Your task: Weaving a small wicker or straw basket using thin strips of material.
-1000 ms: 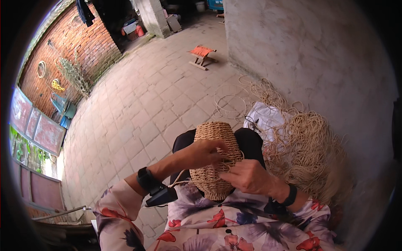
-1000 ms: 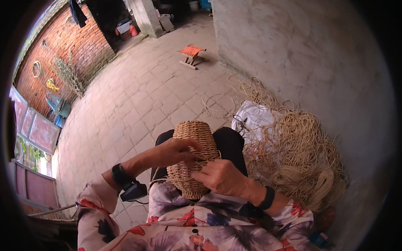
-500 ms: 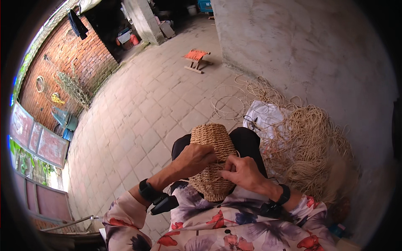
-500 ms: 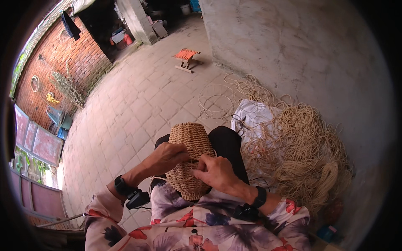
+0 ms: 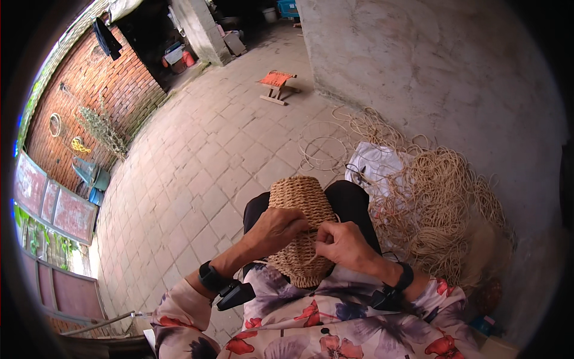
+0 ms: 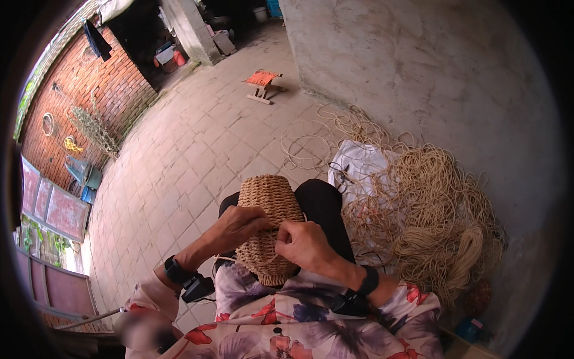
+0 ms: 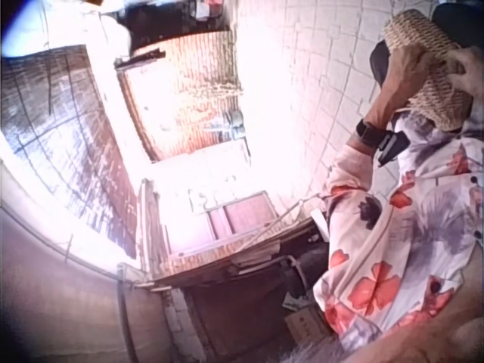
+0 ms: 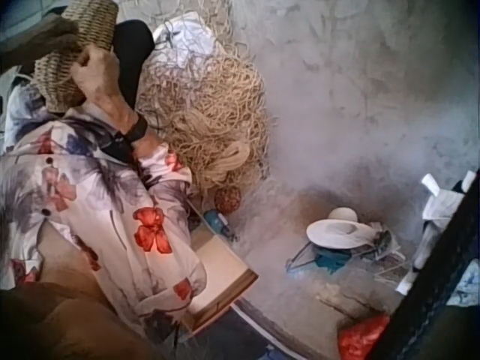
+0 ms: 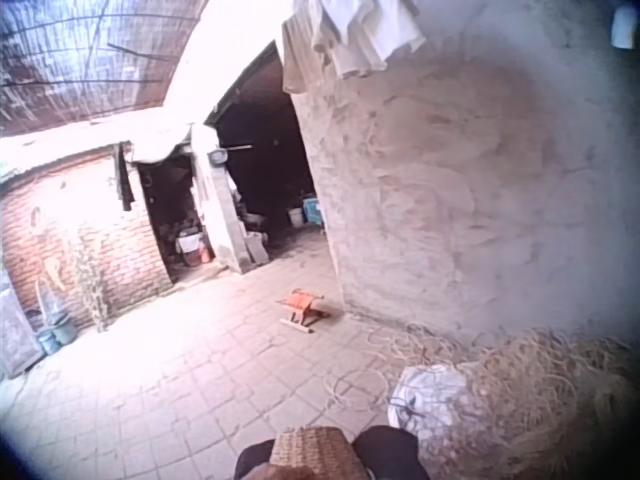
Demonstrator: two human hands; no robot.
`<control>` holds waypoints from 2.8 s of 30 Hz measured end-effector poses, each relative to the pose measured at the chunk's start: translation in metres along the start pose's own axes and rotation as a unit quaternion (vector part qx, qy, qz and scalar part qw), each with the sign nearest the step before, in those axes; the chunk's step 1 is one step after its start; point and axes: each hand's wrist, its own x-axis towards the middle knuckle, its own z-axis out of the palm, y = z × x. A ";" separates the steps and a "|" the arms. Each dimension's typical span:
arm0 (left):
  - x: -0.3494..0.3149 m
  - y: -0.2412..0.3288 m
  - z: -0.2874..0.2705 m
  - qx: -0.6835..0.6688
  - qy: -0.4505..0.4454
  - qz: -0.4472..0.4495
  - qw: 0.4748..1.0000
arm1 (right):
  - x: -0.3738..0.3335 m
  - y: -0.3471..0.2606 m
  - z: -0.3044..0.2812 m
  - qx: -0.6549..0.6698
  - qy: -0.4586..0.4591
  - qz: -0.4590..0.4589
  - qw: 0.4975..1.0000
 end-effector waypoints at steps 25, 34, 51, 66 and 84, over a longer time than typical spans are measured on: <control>-0.018 0.002 0.020 0.325 0.158 0.214 0.908 | 0.034 0.020 -0.014 0.067 0.006 -0.035 0.997; -0.008 -0.002 0.016 0.175 0.121 0.141 0.967 | 0.028 0.020 -0.019 -0.012 0.019 -0.083 0.996; -0.013 0.006 0.021 0.325 0.177 0.219 0.903 | 0.045 0.031 -0.015 0.108 -0.013 -0.086 0.990; -0.012 0.005 0.018 0.342 0.143 0.227 0.900 | 0.042 0.028 -0.014 0.126 -0.028 -0.073 0.989; -0.017 -0.003 0.024 0.078 0.125 0.061 0.987 | 0.001 0.084 -0.098 0.218 -0.129 0.094 0.963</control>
